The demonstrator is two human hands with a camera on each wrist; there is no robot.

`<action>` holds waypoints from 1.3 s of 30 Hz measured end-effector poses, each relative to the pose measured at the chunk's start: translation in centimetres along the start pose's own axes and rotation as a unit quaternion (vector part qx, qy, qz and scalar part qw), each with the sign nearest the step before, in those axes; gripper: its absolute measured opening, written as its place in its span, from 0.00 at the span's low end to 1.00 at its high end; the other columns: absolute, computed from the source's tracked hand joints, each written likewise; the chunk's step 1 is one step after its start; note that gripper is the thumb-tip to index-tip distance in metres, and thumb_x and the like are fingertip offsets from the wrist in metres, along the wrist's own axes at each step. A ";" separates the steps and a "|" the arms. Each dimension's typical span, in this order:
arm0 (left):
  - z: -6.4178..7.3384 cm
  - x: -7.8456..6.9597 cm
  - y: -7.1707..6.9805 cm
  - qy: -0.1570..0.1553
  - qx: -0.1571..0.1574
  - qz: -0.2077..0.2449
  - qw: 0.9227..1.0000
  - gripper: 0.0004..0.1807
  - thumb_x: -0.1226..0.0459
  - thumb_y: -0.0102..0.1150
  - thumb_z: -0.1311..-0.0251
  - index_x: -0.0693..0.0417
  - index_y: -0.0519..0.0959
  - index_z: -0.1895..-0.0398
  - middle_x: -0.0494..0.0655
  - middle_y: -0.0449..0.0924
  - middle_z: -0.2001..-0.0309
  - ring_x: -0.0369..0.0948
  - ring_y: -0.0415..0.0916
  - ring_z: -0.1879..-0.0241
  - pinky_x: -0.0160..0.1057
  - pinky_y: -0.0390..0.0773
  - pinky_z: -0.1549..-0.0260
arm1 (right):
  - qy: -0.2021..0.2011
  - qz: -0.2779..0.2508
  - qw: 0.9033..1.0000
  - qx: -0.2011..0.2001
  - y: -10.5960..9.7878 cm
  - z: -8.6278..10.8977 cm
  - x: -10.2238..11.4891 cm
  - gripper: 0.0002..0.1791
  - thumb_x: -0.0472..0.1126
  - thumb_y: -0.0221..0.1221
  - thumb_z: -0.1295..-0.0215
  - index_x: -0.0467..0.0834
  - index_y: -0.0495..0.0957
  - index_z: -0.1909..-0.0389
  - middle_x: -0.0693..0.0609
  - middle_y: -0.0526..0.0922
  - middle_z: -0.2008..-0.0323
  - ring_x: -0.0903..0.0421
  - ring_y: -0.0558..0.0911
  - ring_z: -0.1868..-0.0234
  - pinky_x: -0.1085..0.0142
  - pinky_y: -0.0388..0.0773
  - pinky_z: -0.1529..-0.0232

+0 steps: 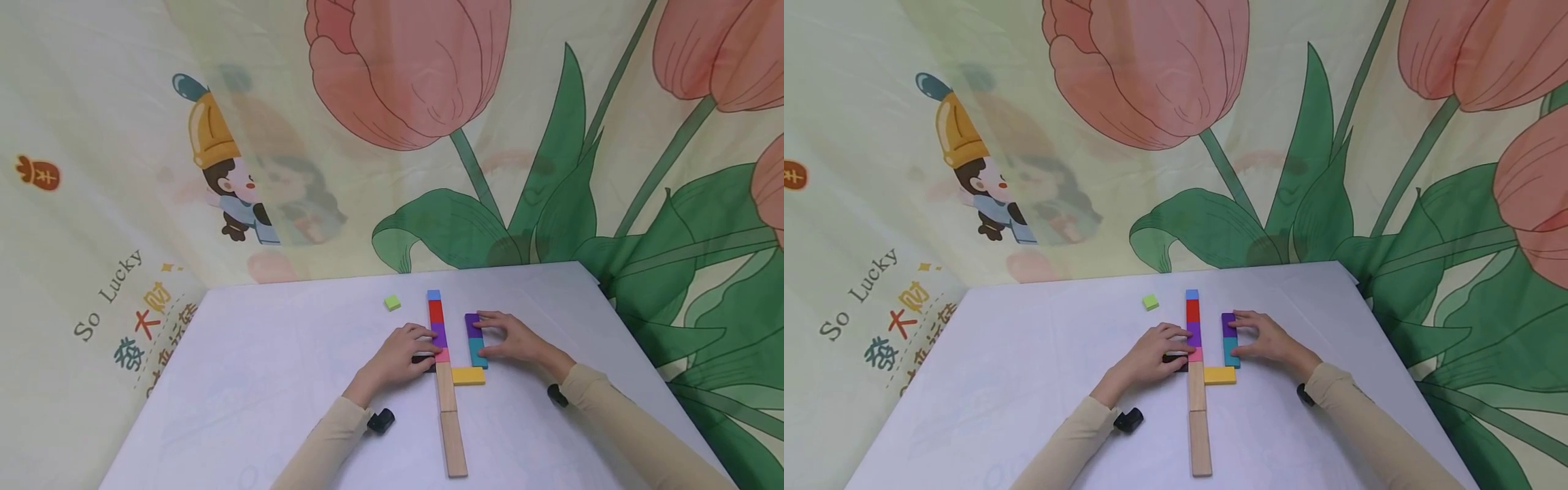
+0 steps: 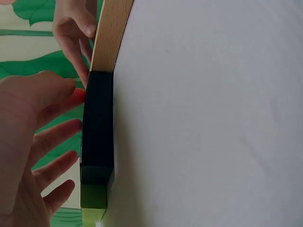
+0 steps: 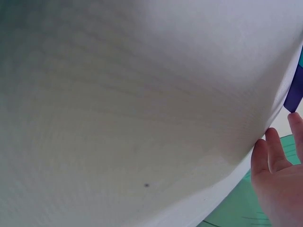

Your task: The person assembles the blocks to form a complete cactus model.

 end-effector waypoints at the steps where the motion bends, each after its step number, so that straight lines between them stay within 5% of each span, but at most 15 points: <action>1: 0.0 0.0 0.0 0.000 0.002 -0.002 1.000 0.15 0.55 0.55 0.32 0.40 0.85 0.47 0.42 0.76 0.39 0.42 0.67 0.38 0.45 0.70 0.41 | -0.001 0.000 1.000 0.000 0.0 0.0 0.0 0.34 0.50 0.74 0.49 0.42 0.79 0.40 0.38 0.66 0.31 0.31 0.58 0.29 0.31 0.57 0.37; 8: 0.1 0.1 -0.2 -0.004 -0.007 0.005 1.000 0.15 0.55 0.55 0.33 0.41 0.85 0.47 0.43 0.76 0.39 0.43 0.67 0.38 0.46 0.70 0.41 | -0.005 -0.004 1.000 -0.003 0.1 -0.1 -0.2 0.34 0.51 0.74 0.49 0.42 0.79 0.41 0.38 0.66 0.31 0.32 0.58 0.29 0.31 0.57 0.37; 12: -0.1 1.9 -1.6 -0.056 -0.058 0.032 0.996 0.15 0.56 0.58 0.34 0.48 0.84 0.47 0.47 0.77 0.40 0.45 0.70 0.39 0.49 0.71 0.41 | -0.007 -0.011 1.000 0.000 0.3 -0.1 -0.2 0.35 0.51 0.74 0.49 0.42 0.79 0.41 0.38 0.66 0.31 0.32 0.58 0.29 0.31 0.57 0.37; 15: -0.4 5.0 -3.5 -0.149 -0.131 0.048 0.979 0.15 0.59 0.61 0.37 0.52 0.84 0.50 0.51 0.78 0.45 0.49 0.74 0.43 0.50 0.74 0.44 | -0.006 -0.017 1.000 0.002 0.2 -0.1 -0.2 0.35 0.50 0.74 0.49 0.42 0.79 0.40 0.38 0.66 0.30 0.33 0.58 0.29 0.31 0.57 0.37; 18: -0.6 8.2 -4.7 -0.246 -0.183 0.064 0.950 0.15 0.61 0.63 0.39 0.57 0.83 0.50 0.56 0.78 0.49 0.53 0.76 0.48 0.51 0.76 0.49 | -0.006 -0.013 1.000 -0.001 0.1 -0.1 -0.2 0.35 0.51 0.74 0.49 0.42 0.79 0.40 0.38 0.66 0.31 0.32 0.58 0.29 0.31 0.58 0.37; 21: -0.9 10.6 -4.6 -0.312 -0.182 0.087 0.929 0.18 0.61 0.63 0.38 0.61 0.82 0.48 0.59 0.78 0.51 0.54 0.76 0.49 0.51 0.77 0.51 | -0.004 -0.017 1.000 -0.003 0.1 0.0 -0.2 0.34 0.50 0.74 0.49 0.42 0.79 0.40 0.38 0.66 0.30 0.32 0.58 0.29 0.31 0.57 0.36; 24: -1.0 11.8 -3.8 -0.345 -0.165 0.114 0.917 0.19 0.60 0.65 0.39 0.64 0.82 0.49 0.58 0.80 0.55 0.54 0.77 0.52 0.50 0.77 0.53 | -0.009 -0.019 1.000 -0.001 0.3 0.1 -0.2 0.34 0.50 0.74 0.48 0.42 0.79 0.41 0.38 0.65 0.30 0.32 0.58 0.29 0.31 0.57 0.37; 30: -0.9 12.8 -2.4 -0.363 -0.148 0.162 0.905 0.16 0.61 0.69 0.44 0.62 0.85 0.55 0.52 0.81 0.63 0.47 0.77 0.61 0.45 0.76 0.59 | -0.012 -0.026 1.000 0.005 0.5 0.0 0.0 0.34 0.49 0.74 0.49 0.41 0.79 0.41 0.38 0.66 0.31 0.33 0.58 0.29 0.32 0.57 0.36; 39: -1.4 12.4 -3.0 -0.303 -0.184 0.238 0.904 0.05 0.71 0.67 0.44 0.62 0.83 0.64 0.54 0.83 0.64 0.47 0.81 0.64 0.41 0.80 0.61 | -0.010 -0.021 1.000 0.003 0.1 0.1 -0.2 0.34 0.49 0.75 0.50 0.41 0.79 0.41 0.38 0.66 0.31 0.33 0.58 0.29 0.32 0.58 0.36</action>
Point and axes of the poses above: each hand's wrist, its own z-axis away from the middle knuckle, its own y-axis out of the palm, x = y × z, the point moved 7 cm from there along -z, towards the middle knuckle
